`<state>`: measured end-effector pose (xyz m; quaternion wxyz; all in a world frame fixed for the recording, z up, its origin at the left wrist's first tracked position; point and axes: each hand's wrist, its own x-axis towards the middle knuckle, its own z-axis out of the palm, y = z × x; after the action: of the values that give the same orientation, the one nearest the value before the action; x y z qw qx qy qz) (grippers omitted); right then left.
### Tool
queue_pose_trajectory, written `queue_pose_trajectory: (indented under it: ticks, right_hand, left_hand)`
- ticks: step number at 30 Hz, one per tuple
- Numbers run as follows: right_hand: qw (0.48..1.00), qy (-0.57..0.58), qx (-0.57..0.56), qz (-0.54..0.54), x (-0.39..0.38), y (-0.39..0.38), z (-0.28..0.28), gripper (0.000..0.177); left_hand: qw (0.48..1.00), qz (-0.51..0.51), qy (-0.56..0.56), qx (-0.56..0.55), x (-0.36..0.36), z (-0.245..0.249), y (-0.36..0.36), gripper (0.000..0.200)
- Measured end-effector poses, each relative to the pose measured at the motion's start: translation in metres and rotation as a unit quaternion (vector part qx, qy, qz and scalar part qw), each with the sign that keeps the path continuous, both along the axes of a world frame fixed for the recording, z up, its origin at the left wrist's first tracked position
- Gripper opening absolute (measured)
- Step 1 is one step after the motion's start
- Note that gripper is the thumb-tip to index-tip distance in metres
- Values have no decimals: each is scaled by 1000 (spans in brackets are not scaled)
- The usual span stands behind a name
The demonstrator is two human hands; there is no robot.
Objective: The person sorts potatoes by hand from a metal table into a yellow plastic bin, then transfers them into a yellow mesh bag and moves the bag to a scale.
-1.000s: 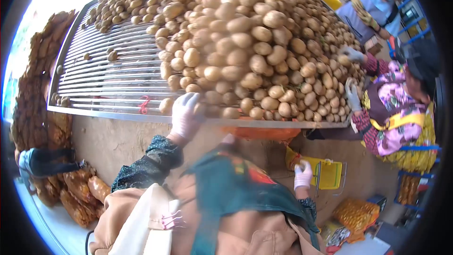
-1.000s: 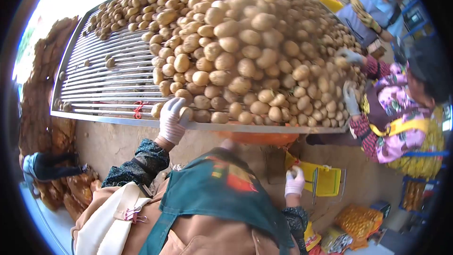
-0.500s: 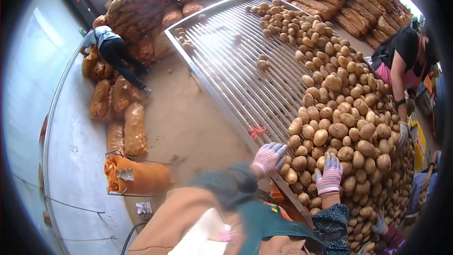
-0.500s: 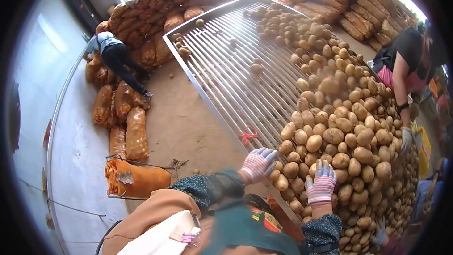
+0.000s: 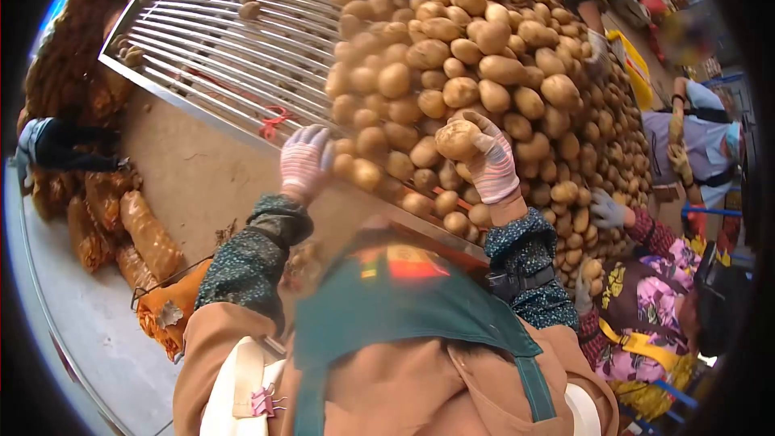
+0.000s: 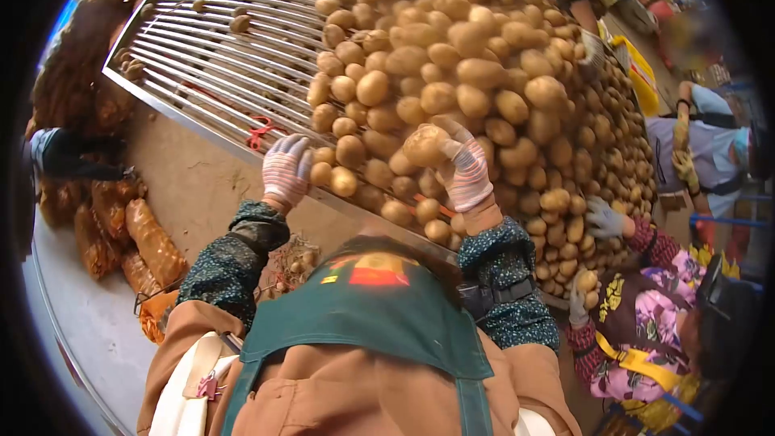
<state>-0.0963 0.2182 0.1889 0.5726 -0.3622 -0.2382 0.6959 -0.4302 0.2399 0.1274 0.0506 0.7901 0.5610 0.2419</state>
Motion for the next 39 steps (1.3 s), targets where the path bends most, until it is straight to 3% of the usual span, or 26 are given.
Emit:
queue_pose_trajectory:
  ticks: [1, 4, 6, 8, 10, 11, 13, 15, 16, 17, 18, 20, 23, 26, 28, 29, 30, 31, 32, 34, 37, 39]
  right_hand:
    - [991, 136, -18, 11, 7, -8, 14, 38]
    - [969, 215, -108, -53, 26, -36, 9, 25]
    - [978, 88, -157, -104, 44, -51, -21, 20]
    - [983, -90, -138, -85, 37, -65, -18, 12]
    - [955, -279, -97, -16, 33, -69, -27, 13]
    - [955, -289, -53, -32, 18, -71, -22, 20]
    - [875, -482, -15, 48, 14, -73, -28, 31]
    - [813, -573, 1, 103, 1, -73, -14, 37]
    - [752, -651, 55, 88, -1, -74, -26, 31]
    - [714, -689, 74, 102, -5, -74, -24, 31]
    - [674, -724, 93, 116, -8, -74, -23, 31]
    - [672, -722, 82, 144, -11, -74, -25, 32]
    - [648, -733, 112, 172, -21, -73, -26, 34]
    - [596, -753, 151, 232, -39, -52, -15, 31]
    - [482, -806, 163, 303, -60, -31, -17, 28]
    - [467, -807, 141, 333, -74, -20, -8, 30]
    - [459, -805, 134, 353, -86, -7, -8, 34]
    - [449, -800, 126, 377, -96, 2, -21, 39]
    - [403, -812, 121, 405, -107, 7, -25, 44]
    - [369, -824, 77, 424, -126, 12, -37, 44]
    - [268, -860, 53, 431, -143, 18, -54, 41]
    - [305, -859, 56, 407, -140, 12, -54, 37]
  left_hand:
    - [1000, 2, 1, -5, 1, 0, -1, 31]
    - [1000, 6, 23, -9, -1, -5, 2, 33]
    - [999, 13, 29, -12, 0, -6, 2, 29]
    - [1000, 11, 14, -18, 1, -6, 2, 28]
    - [999, 32, 8, -35, 4, -8, 5, 29]
    - [999, 46, 10, -8, 7, -5, 4, 32]
    - [996, 73, 12, 48, 22, 3, 4, 37]
    - [999, 35, -3, -34, 44, 17, 2, 47]
    - [997, 16, -10, -74, 56, 23, 0, 52]
    - [989, 1, 50, -139, 67, 27, 0, 68]
    - [983, -5, 117, -144, 78, 28, -1, 68]
    - [975, -5, 172, -143, 89, 27, 1, 67]
    - [981, -24, 73, -178, 80, 23, 7, 68]
    - [966, -25, -151, -209, 62, 7, 10, 63]
    - [970, -54, -143, -189, 52, 0, 13, 60]
    - [975, -56, -128, -172, 51, 3, 12, 61]
    - [968, -64, -164, -176, 49, -2, 16, 60]
    - [935, -59, -276, -215, 45, -25, 18, 59]
    - [911, -60, -325, -247, 45, -17, 16, 58]
    - [891, -72, -355, -275, 47, 10, 9, 59]
    - [988, -81, -98, -90, 37, -9, 8, 55]
    - [987, -88, -66, -118, 39, 17, -5, 54]
